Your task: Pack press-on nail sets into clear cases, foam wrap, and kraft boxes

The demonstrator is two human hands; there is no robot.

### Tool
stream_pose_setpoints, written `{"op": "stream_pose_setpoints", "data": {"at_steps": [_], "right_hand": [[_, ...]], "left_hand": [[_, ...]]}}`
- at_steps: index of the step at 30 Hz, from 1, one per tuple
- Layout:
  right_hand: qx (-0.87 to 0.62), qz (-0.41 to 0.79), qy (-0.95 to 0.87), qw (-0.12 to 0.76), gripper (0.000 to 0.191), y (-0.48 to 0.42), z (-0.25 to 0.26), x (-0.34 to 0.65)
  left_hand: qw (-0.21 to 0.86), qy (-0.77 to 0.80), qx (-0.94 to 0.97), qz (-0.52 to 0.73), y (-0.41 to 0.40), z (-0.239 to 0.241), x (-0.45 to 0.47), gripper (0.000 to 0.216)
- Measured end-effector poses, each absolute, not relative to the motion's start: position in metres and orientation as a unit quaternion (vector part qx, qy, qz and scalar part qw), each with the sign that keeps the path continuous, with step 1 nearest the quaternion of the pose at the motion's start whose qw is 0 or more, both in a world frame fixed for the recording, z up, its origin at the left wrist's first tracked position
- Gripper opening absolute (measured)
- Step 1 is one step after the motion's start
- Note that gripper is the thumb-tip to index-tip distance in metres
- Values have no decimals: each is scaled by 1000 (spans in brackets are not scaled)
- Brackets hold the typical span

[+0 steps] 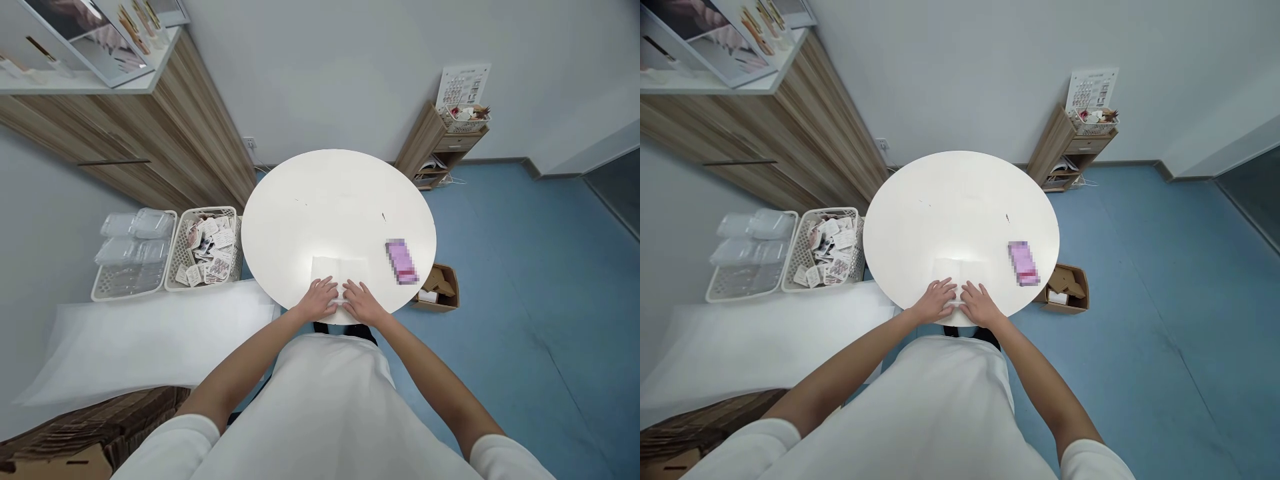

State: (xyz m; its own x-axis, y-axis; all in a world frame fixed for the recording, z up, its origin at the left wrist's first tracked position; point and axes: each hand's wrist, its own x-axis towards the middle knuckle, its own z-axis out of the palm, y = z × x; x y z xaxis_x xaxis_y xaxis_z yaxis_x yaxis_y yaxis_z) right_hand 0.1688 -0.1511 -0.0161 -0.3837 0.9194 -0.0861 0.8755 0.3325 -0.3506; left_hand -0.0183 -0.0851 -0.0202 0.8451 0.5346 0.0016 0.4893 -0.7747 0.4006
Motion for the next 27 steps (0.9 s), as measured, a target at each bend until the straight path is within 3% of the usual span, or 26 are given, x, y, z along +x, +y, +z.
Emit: {"op": "stream_pose_setpoints", "data": {"at_steps": [9,19,23,27], "right_hand": [[-624,95,-772,71,20,-136,-14,158],[-685,203,-697,55,24,-101,-28,168],[-705,247,-664,37,21,-92,-35,172],[-724,232,-648,28,22,-91,-42,173]], "left_hand": [[161,330,928,65,-65,-16,-9,21],[314,418,853,5,-36,-27,-6,36],[219,450,865,28,-40,-27,-8,37],[133,350,927,31,-57,-29,-6,42]]}}
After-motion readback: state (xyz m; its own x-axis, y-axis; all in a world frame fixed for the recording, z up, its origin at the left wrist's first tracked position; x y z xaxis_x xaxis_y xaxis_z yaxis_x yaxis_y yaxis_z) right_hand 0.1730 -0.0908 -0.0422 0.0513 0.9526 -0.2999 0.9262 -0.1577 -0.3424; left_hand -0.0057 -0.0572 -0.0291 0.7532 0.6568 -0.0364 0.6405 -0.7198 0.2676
